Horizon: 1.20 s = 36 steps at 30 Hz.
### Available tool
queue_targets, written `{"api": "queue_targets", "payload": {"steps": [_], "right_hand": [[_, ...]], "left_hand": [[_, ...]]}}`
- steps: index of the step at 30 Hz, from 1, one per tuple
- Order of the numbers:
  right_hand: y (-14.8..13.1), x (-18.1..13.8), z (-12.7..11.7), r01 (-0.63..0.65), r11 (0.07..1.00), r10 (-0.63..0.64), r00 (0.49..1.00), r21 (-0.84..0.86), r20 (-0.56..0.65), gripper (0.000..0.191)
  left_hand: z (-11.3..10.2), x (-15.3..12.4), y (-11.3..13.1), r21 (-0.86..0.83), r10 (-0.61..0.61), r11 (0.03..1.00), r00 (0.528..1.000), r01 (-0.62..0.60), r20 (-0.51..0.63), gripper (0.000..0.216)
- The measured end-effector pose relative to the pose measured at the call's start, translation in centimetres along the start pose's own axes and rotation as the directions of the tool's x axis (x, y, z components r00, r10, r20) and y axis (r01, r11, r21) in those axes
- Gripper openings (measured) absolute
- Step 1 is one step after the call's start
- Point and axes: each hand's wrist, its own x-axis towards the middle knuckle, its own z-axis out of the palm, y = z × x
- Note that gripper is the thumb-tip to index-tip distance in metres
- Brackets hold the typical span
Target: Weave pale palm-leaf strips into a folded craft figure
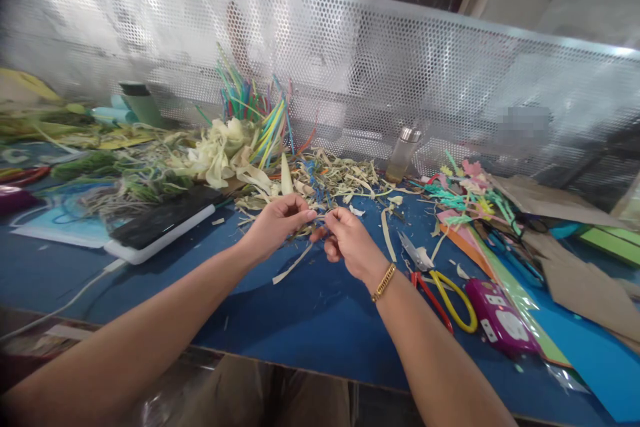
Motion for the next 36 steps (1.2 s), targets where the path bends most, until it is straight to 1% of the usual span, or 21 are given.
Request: {"api": "queue_targets", "payload": {"steps": [2, 3, 4, 6, 8, 9, 10, 12, 13, 15, 18, 19, 20, 22, 24, 26, 27, 29, 32, 34, 36], "right_hand": [[0.0, 0.0, -0.3, -0.004, 1.0, 0.003, 1.0, 0.006, 0.013, 0.031], [0.0, 0.1, -0.5, 0.007, 1.0, -0.007, 1.0, 0.002, 0.0, 0.032], [0.0, 0.3, -0.8, 0.021, 1.0, -0.021, 0.999, -0.008, -0.027, 0.032], [0.2, 0.7, -1.4, 0.036, 0.998, -0.041, 0.994, -0.045, -0.102, 0.032], [0.4, 1.1, -1.8, 0.035, 0.995, -0.051, 0.983, -0.098, -0.175, 0.031], [0.5, 1.2, -2.0, 0.031, 0.992, -0.056, 0.978, -0.124, -0.201, 0.03], [0.6, 1.3, -2.0, 0.025, 0.989, -0.057, 0.974, -0.145, -0.218, 0.029], [0.7, 1.3, -2.0, 0.012, 0.984, -0.053, 0.972, -0.177, -0.228, 0.026], [0.6, 1.2, -1.9, 0.003, 0.984, -0.043, 0.976, -0.18, -0.214, 0.025], [0.4, 1.0, -1.7, -0.017, 0.988, -0.005, 0.989, -0.154, -0.148, 0.023], [0.1, 0.7, -1.6, -0.033, 0.996, 0.031, 0.999, -0.087, -0.027, 0.022], [0.0, 0.7, -1.6, -0.023, 0.997, 0.022, 1.0, -0.076, -0.016, 0.022], [0.0, 0.7, -1.6, 0.001, 0.997, -0.004, 0.999, -0.077, -0.034, 0.023], [0.0, 0.7, -1.7, 0.083, 0.987, -0.098, 0.989, -0.139, -0.107, 0.022], [0.0, 0.8, -1.7, 0.18, 0.944, -0.226, 0.964, -0.277, -0.142, 0.022], [0.0, 0.7, -1.7, 0.253, 0.861, -0.334, 0.935, -0.441, -0.115, 0.026], [0.1, 0.7, -1.6, 0.271, 0.816, -0.366, 0.926, -0.511, -0.095, 0.026], [0.2, 0.5, -1.3, 0.284, 0.739, -0.412, 0.908, -0.611, -0.077, 0.022], [0.4, 0.3, -0.7, 0.29, 0.637, -0.477, 0.876, -0.714, -0.069, 0.015], [0.6, 0.2, -0.3, 0.272, 0.564, -0.525, 0.847, -0.78, -0.085, 0.015], [0.7, 0.2, -0.2, 0.236, 0.532, -0.551, 0.826, -0.813, -0.121, 0.016]], "left_hand": [[-0.4, 0.1, 0.0, 0.009, 0.03, 0.999, 0.997, -0.031, 0.076, 0.03], [-0.6, 0.2, 0.0, 0.027, 0.041, 0.999, 0.991, -0.045, 0.127, 0.029], [-0.8, 0.2, 0.0, 0.061, 0.056, 0.996, 0.982, -0.068, 0.181, 0.028], [-1.2, 0.3, 0.0, 0.162, 0.103, 0.975, 0.956, -0.152, 0.276, 0.022], [-1.3, 0.4, -0.1, 0.276, 0.177, 0.924, 0.934, -0.266, 0.311, 0.012], [-1.3, 0.4, -0.2, 0.327, 0.218, 0.891, 0.929, -0.314, 0.3, 0.01], [-1.2, 0.5, -0.3, 0.368, 0.257, 0.862, 0.926, -0.349, 0.275, 0.013], [-1.0, 0.5, -0.6, 0.423, 0.322, 0.821, 0.923, -0.384, 0.213, 0.02], [-0.9, 0.5, -0.7, 0.443, 0.339, 0.807, 0.921, -0.39, 0.193, 0.021], [-0.8, 0.5, -0.8, 0.47, 0.346, 0.791, 0.92, -0.392, 0.185, 0.018], [-0.8, 0.2, -0.6, 0.506, 0.324, 0.774, 0.925, -0.38, 0.199, 0.008], [-0.9, 0.2, -0.5, 0.513, 0.317, 0.774, 0.928, -0.372, 0.196, 0.008], [-0.9, 0.1, -0.4, 0.514, 0.309, 0.778, 0.932, -0.362, 0.188, 0.01], [-0.9, -0.1, -0.3, 0.497, 0.285, 0.804, 0.945, -0.327, 0.161, 0.011], [-0.8, -0.1, -0.3, 0.446, 0.252, 0.848, 0.959, -0.285, 0.134, 0.011], [-0.7, -0.1, -0.4, 0.39, 0.226, 0.884, 0.967, -0.256, 0.121, 0.012], [-0.6, -0.1, -0.4, 0.374, 0.221, 0.893, 0.968, -0.249, 0.117, 0.013], [-0.5, -0.1, -0.5, 0.365, 0.218, 0.898, 0.969, -0.245, 0.114, 0.014], [-0.3, -0.1, -0.6, 0.339, 0.201, 0.913, 0.973, -0.227, 0.112, 0.014], [-0.2, 0.0, -0.8, 0.272, 0.162, 0.944, 0.981, -0.186, 0.106, 0.012], [-0.2, 0.2, -1.1, 0.193, 0.122, 0.971, 0.988, -0.139, 0.097, 0.013]]}}
